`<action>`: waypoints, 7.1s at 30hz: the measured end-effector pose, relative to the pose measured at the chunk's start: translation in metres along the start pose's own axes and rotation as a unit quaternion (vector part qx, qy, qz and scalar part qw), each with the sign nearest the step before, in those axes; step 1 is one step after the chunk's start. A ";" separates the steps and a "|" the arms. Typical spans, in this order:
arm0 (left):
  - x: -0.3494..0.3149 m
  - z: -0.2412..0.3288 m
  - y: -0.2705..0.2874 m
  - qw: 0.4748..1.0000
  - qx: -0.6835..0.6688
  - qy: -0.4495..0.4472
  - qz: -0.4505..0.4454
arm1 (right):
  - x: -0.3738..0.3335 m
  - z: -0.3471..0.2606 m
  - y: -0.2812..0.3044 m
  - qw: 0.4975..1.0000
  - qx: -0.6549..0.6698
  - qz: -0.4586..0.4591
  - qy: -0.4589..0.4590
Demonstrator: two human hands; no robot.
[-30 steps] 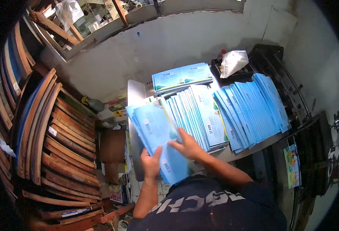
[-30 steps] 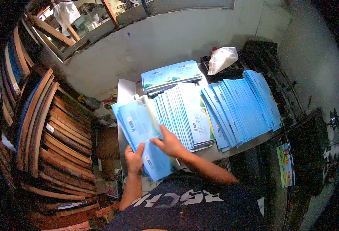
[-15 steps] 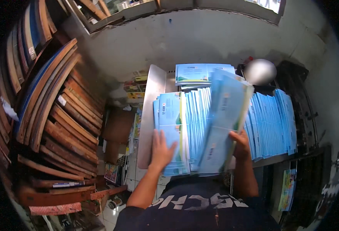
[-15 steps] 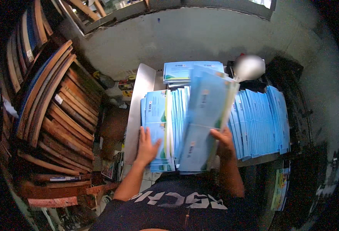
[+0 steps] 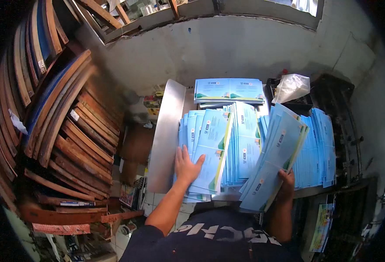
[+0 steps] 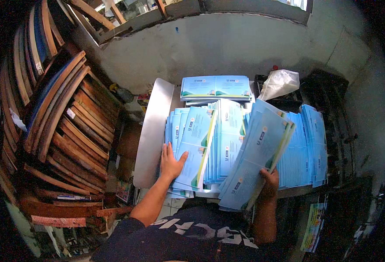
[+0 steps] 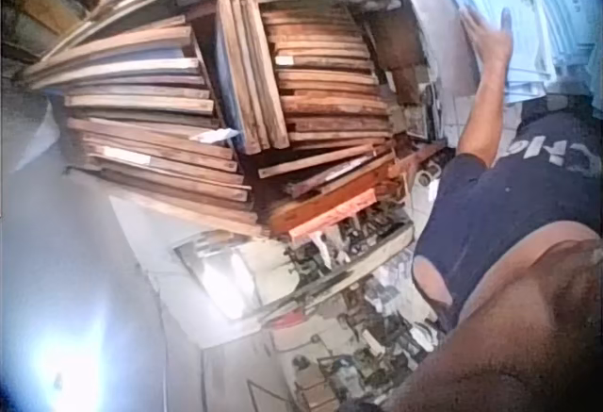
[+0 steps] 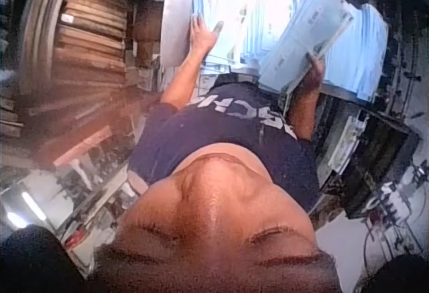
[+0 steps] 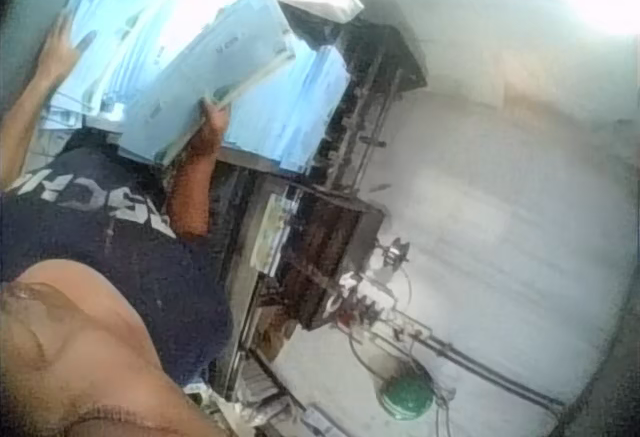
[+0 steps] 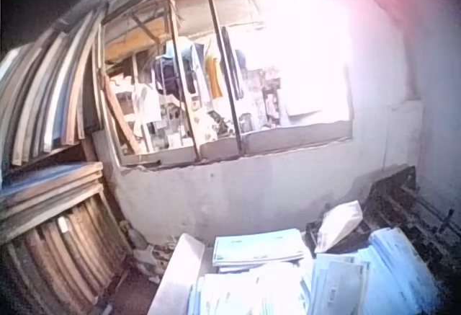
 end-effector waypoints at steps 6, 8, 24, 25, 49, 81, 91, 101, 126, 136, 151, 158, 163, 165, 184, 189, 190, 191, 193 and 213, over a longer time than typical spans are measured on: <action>-0.009 0.060 -0.023 0.999 -0.044 -0.028 -0.006 | 0.019 0.010 0.086 0.999 -0.050 -0.011 0.000; -0.014 0.077 -0.034 0.998 -0.027 -0.055 -0.002 | 0.019 0.003 0.085 0.998 -0.051 -0.024 -0.008; 0.003 0.136 -0.049 0.705 -0.616 0.183 -0.301 | -0.008 -0.041 0.051 0.999 -0.015 -0.019 0.029; 0.000 0.136 -0.052 0.705 -0.616 0.183 -0.301 | -0.012 -0.045 0.040 0.999 0.015 -0.031 0.034; 0.008 -0.051 0.034 0.647 -0.688 0.266 -0.194 | -0.014 0.151 -0.215 0.779 -0.558 -0.277 0.071; -0.024 -0.072 0.047 0.770 -0.593 0.210 -0.109 | -0.049 0.180 -0.228 0.722 -0.602 -0.252 0.231; -0.057 -0.103 0.156 0.765 -0.602 0.231 0.011 | -0.027 0.128 -0.247 0.857 -0.367 -0.340 0.125; -0.082 -0.225 0.278 0.671 -0.676 0.205 0.223 | -0.140 0.218 -0.244 0.425 -0.644 -0.516 0.373; -0.076 -0.146 0.173 0.677 -0.688 0.254 0.066 | -0.018 -0.044 -0.241 0.877 -0.222 -0.141 0.403; -0.022 -0.050 0.003 0.764 -0.585 0.233 -0.141 | -0.109 0.094 -0.186 0.676 -0.481 -0.508 0.232; -0.077 -0.020 0.078 0.780 -0.615 0.106 -0.051 | -0.061 0.073 -0.144 0.896 -0.340 -0.279 0.057; -0.129 0.007 0.074 0.769 -0.573 0.179 -0.218 | -0.104 0.082 -0.164 0.911 -0.278 -0.300 0.058; -0.121 -0.004 0.038 0.722 -0.589 0.066 -0.357 | -0.134 0.057 -0.113 0.951 -0.220 -0.212 0.043; -0.124 0.026 0.024 0.703 -0.584 0.019 -0.405 | -0.151 0.084 -0.105 0.970 -0.043 -0.239 0.011; -0.281 0.222 0.062 0.543 -0.191 -0.542 -0.612 | -0.444 0.172 0.077 0.893 -0.016 0.431 0.124; -0.373 0.257 0.093 0.446 -0.021 -0.752 -0.485 | -0.642 0.160 0.057 0.709 -0.007 0.690 0.145; -0.393 0.257 0.087 0.449 -0.020 -0.747 -0.490 | -0.661 0.164 0.051 0.689 0.009 0.708 0.158; -0.422 0.250 0.079 0.405 0.002 -0.777 -0.482 | -0.684 0.168 0.050 0.670 0.018 0.717 0.190; -0.499 0.249 0.062 0.361 0.010 -0.804 -0.473 | -0.731 0.146 0.074 0.665 0.016 0.730 0.159; -0.734 0.207 -0.058 0.253 0.037 -0.893 -0.370 | -0.732 0.089 0.365 0.785 -0.162 0.566 0.192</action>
Point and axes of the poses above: each hand's wrist, its own x-axis towards the middle knuckle, its own y-axis out of the back of the hand, z = x × y, the point moved 9 cm from there along x, towards the middle knuckle, and after that the axes turned 4 degrees about z, right-handed, at the moved point
